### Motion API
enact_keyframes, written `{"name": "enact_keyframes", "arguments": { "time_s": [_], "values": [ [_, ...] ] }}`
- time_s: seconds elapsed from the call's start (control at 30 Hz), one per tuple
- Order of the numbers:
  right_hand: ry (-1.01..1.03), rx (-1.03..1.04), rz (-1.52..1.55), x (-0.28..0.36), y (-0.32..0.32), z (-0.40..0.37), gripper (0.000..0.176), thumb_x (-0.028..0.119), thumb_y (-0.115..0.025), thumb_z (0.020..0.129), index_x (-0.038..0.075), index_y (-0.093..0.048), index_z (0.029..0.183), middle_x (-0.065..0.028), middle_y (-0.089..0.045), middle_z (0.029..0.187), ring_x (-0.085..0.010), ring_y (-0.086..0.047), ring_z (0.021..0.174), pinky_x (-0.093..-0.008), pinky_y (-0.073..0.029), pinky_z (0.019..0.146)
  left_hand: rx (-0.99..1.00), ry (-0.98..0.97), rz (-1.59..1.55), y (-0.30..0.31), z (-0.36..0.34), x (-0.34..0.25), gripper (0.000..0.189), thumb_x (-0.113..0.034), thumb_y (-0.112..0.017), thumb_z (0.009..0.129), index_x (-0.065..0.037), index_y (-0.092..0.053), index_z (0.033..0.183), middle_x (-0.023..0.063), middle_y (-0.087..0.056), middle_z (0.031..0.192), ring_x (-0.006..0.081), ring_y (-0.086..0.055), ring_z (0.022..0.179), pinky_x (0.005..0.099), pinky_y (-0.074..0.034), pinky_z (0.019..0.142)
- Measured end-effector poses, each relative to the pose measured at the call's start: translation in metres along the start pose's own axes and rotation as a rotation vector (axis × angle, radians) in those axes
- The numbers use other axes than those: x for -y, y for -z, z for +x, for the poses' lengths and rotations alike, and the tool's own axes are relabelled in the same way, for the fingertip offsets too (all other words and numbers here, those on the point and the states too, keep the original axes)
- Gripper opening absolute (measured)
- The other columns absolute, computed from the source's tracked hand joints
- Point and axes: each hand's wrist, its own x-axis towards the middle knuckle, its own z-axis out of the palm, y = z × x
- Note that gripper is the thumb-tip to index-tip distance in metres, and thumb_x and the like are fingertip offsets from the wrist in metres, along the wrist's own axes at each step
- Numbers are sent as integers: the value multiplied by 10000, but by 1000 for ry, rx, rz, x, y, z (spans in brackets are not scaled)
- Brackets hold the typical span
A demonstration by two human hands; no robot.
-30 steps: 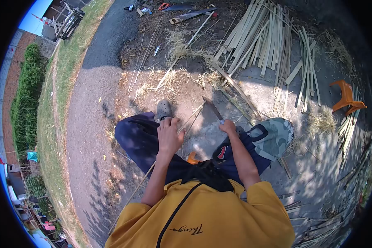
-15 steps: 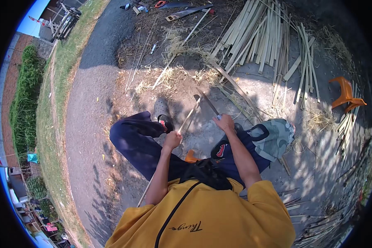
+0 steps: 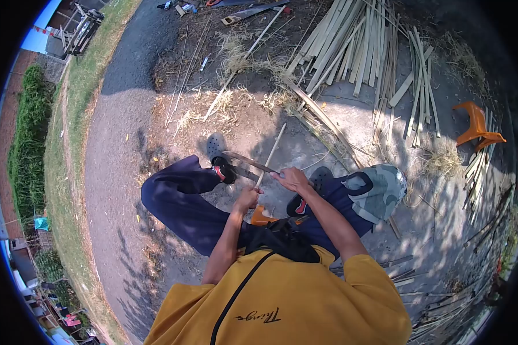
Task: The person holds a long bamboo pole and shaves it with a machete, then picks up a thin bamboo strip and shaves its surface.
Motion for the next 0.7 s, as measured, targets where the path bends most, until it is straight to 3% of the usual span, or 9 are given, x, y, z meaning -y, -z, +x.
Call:
{"name": "enact_keyframes", "arguments": {
  "time_s": [0.07,0.13,0.17,0.23,0.27,0.33,0.43,0.57,0.7],
  "values": [
    [-7,8,14,-3,-4,-4,718,723,-421,883,95,-732,1038,-242,-693,929,-413,-661,952,-481,-521,862,-33,-5,47,-4,4,10,314,-241,-400,1017,-25,-616,943,-27,-371,519,78,-321,401,287,-242,366],
    [15,-4,54,-7,-7,-3,712,714,-443,882,77,-739,999,-246,-691,886,-422,-665,924,-484,-523,851,-175,-199,450,-10,11,15,373,-261,-419,1006,-8,-658,871,97,-542,550,218,-537,454,391,-416,438],
    [10,4,51,-10,-9,-3,712,714,-443,882,77,-739,999,-246,-691,886,-422,-665,924,-484,-523,851,-172,-192,444,-15,14,20,373,-261,-419,1006,-8,-658,871,97,-542,550,218,-537,454,391,-416,438],
    [62,-142,97,-16,-20,-4,675,688,-487,878,70,-748,947,-235,-686,804,-416,-674,868,-484,-533,809,-337,-416,769,-15,28,42,413,-283,-432,989,-10,-685,809,216,-663,719,376,-672,694,476,-518,658],
    [55,-141,99,-18,-24,-2,675,688,-487,878,70,-748,947,-235,-686,804,-416,-674,868,-484,-533,809,-331,-413,771,-14,32,46,413,-283,-432,989,-10,-685,809,216,-663,719,376,-672,694,476,-518,658],
    [99,-182,22,-21,-28,1,644,674,-519,868,75,-751,903,-218,-679,750,-405,-677,815,-481,-541,762,-338,-349,790,-16,30,41,414,-292,-427,977,-20,-694,816,240,-677,828,440,-653,860,503,-507,794],
    [169,-306,15,-20,-33,5,632,669,-532,861,76,-750,869,-198,-670,699,-394,-677,767,-475,-544,727,-338,-375,735,-13,25,32,416,-303,-426,981,-35,-700,820,242,-676,820,441,-653,855,503,-509,780],
    [115,-281,13,-16,-31,5,635,675,-527,862,79,-746,877,-200,-672,710,-392,-675,778,-470,-545,731,-302,-285,669,-13,14,18,411,-316,-434,988,-36,-683,817,227,-666,751,408,-669,742,490,-522,693],
    [34,-240,-77,-15,-30,12,660,687,-509,866,73,-742,928,-206,-699,859,-378,-674,881,-459,-537,794,-257,-113,526,-21,0,10,391,-325,-437,1004,-41,-634,823,153,-622,644,274,-622,533,410,-490,517]
  ]
}}
